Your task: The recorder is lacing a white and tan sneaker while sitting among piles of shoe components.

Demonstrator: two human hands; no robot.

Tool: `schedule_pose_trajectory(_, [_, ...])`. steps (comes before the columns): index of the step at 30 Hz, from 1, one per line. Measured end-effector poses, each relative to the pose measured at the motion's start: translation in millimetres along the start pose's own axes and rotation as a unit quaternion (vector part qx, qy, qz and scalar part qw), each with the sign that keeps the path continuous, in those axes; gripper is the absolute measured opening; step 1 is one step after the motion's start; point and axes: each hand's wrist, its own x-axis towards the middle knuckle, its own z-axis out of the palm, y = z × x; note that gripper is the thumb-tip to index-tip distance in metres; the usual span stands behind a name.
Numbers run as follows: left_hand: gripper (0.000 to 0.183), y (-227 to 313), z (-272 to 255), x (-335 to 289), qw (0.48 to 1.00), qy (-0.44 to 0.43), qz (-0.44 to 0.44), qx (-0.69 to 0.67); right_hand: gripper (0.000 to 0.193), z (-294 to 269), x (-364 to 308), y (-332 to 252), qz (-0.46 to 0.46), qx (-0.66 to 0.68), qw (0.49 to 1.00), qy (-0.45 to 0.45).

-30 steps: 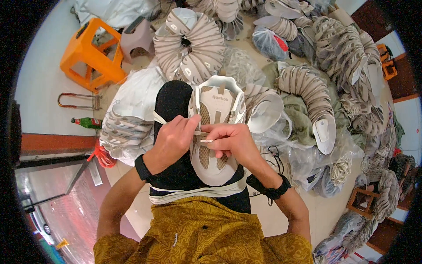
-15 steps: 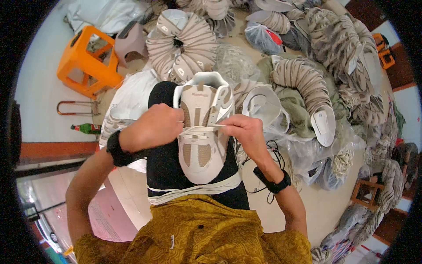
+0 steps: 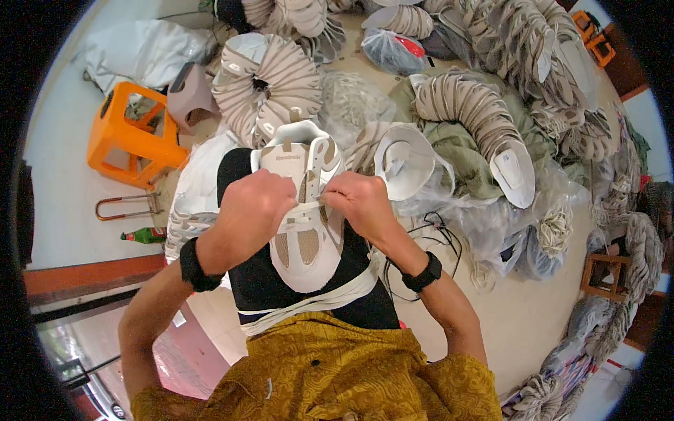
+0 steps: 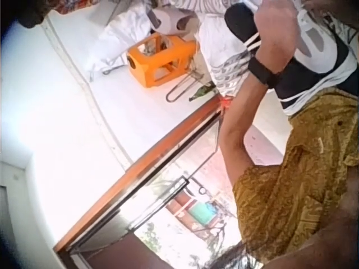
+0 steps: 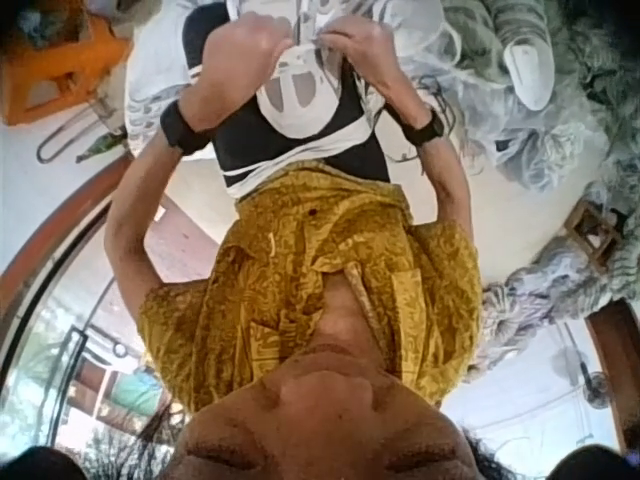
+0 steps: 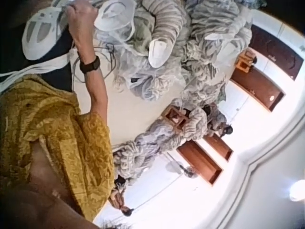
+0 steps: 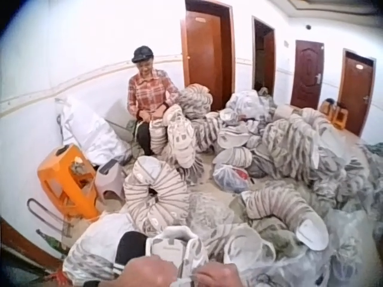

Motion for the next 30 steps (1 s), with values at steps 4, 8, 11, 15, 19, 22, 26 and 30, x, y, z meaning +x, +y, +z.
schedule_pose_trajectory(4, [0.012,-2,13,16,0.985,0.008,-0.128,-0.119,0.009,4,1,5,-0.041,0.009,0.999,0.016])
schedule_pose_trajectory(8, [0.015,-9,22,31,0.976,-0.031,-0.168,-0.132,0.007,10,2,10,-0.147,-0.135,0.979,0.045])
schedule_pose_trajectory(11, [0.016,-12,23,34,0.971,-0.07,-0.163,-0.16,0.011,14,0,12,-0.214,-0.224,0.949,0.049])
schedule_pose_trajectory(15, [0.015,-11,23,36,0.969,-0.125,-0.146,-0.157,0.014,13,-1,15,-0.21,-0.179,0.959,0.058])
schedule_pose_trajectory(19, [0.013,-10,25,44,0.974,-0.178,-0.107,-0.096,0.012,4,4,14,-0.181,-0.1,0.978,0.02])
schedule_pose_trajectory(22, [0.012,-12,27,44,0.982,-0.167,-0.077,-0.047,0.012,-1,7,8,-0.179,-0.232,0.956,-0.035])
schedule_pose_trajectory(26, [0.01,-17,15,19,0.988,-0.124,-0.084,-0.042,0.025,-2,14,2,-0.088,-0.071,0.993,-0.046])
schedule_pose_trajectory(30, [0.01,-36,-31,-9,0.991,0.015,-0.124,-0.049,0.027,-5,26,-2,-0.239,-0.229,0.941,-0.072])
